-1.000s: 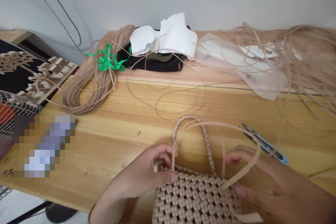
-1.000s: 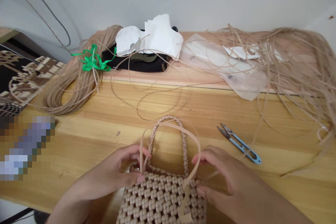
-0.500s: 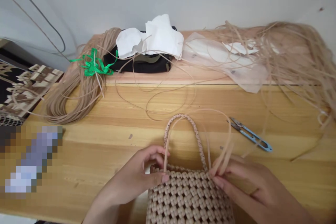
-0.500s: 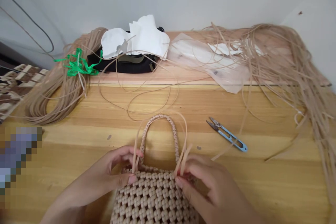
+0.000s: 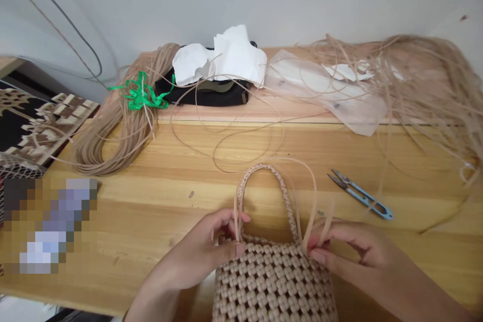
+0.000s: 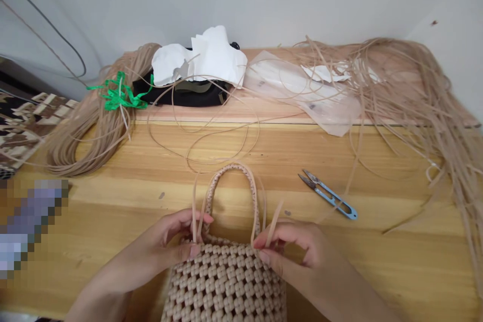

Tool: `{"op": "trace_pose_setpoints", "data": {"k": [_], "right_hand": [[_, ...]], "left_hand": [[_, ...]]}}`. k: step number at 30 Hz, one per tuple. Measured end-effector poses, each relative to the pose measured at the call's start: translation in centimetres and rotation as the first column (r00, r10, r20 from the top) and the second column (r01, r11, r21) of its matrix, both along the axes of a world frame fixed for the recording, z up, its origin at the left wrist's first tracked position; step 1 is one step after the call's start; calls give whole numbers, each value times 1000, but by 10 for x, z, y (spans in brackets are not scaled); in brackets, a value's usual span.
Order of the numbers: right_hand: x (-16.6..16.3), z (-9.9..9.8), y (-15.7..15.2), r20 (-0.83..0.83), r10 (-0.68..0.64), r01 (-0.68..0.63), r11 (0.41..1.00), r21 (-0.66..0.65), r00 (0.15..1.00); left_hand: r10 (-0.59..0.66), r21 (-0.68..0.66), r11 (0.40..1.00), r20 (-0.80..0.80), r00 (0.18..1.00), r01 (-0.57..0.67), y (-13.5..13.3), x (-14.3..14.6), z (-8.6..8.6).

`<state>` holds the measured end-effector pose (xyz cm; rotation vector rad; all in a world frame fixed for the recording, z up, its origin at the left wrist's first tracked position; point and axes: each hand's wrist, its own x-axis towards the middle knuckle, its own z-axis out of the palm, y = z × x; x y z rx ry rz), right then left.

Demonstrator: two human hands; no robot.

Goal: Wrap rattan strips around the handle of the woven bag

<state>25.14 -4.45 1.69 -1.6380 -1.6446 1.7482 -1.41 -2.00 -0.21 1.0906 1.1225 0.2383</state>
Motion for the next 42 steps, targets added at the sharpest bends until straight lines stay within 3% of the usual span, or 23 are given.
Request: {"op": "trace_pose_setpoints", "data": {"k": [5,8,11,15,18,24,32,35,42], "right_hand": [[16,6,13,2,184,-182,969,165,983],[9,6,38,52,194,-200,962,184,980],[-25,-2,59,-10,268,-268,963,30,963],[-77,-18,67,-106,268,-278,956,-89,957],[-94,-26,65,-116,214,-230,963,-140,970],[-92,-26,63,-98,170,-180,979,-100,980],[-94,-21,60,6,180,-179,981,-74,984],[-95,-19,61,9,174,-173,982,-77,985],[-91,-21,60,-12,214,-215,975,-60,977]], "left_hand": [[34,-12,999,-20,999,-34,-3,2,1],[27,-4,1000,-13,1000,-27,-2,3,2],[36,8,999,-9,999,-36,0,4,3],[33,26,999,49,998,-34,3,7,5],[45,1,999,34,998,-45,6,8,6],[61,-79,995,24,998,-59,13,2,5],[-114,26,993,-55,992,115,25,-1,7],[-151,7,988,-71,986,152,28,0,8],[-131,-76,989,-77,988,126,29,4,7]]}}
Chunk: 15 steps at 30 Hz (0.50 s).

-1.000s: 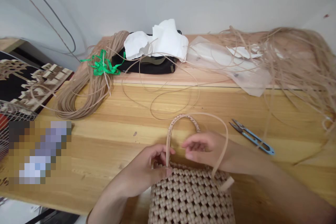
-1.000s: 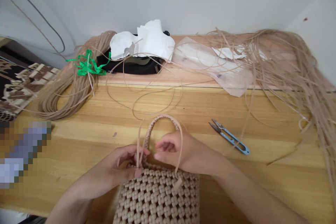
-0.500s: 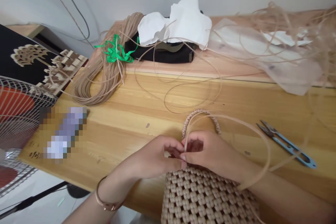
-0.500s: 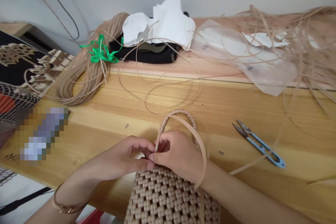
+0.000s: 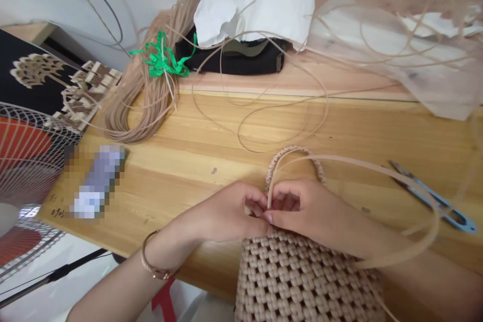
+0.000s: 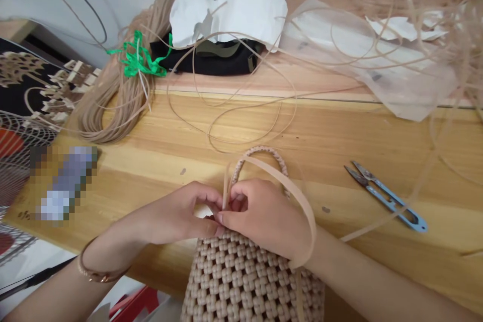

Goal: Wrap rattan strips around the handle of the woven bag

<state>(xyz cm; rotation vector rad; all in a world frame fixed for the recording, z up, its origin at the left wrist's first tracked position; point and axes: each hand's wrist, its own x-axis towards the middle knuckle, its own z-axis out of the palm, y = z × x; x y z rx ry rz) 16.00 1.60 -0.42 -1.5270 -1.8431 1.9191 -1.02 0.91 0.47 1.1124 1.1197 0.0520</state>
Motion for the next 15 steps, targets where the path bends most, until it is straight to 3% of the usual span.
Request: {"op": "trace_pose_setpoints", "data": {"k": [15], "right_hand": [[4,-2,0,-110,-9,-3,994,-107,994]], "left_hand": [[34,-125,992,33,999,-30,3,-1,-3]]}}
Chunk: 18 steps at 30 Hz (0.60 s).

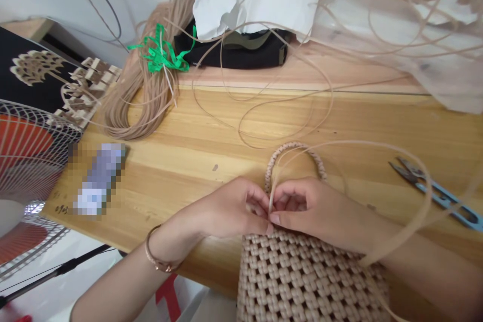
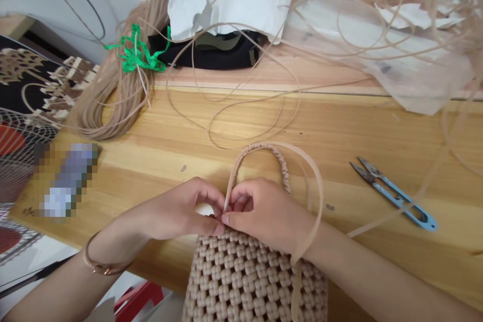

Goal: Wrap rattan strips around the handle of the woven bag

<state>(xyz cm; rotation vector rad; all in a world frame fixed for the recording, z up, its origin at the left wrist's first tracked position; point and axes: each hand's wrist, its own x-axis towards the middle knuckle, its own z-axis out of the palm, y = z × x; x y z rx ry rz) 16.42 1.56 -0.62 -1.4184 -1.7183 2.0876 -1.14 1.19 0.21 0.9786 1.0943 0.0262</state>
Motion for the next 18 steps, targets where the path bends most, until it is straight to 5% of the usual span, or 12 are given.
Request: {"op": "trace_pose_setpoints", "data": {"k": [18], "right_hand": [[10,-4,3,14,-86,87,996,-12,996]], "left_hand": [[12,-33,999,3,1000,-12,-2,-1,1]]}}
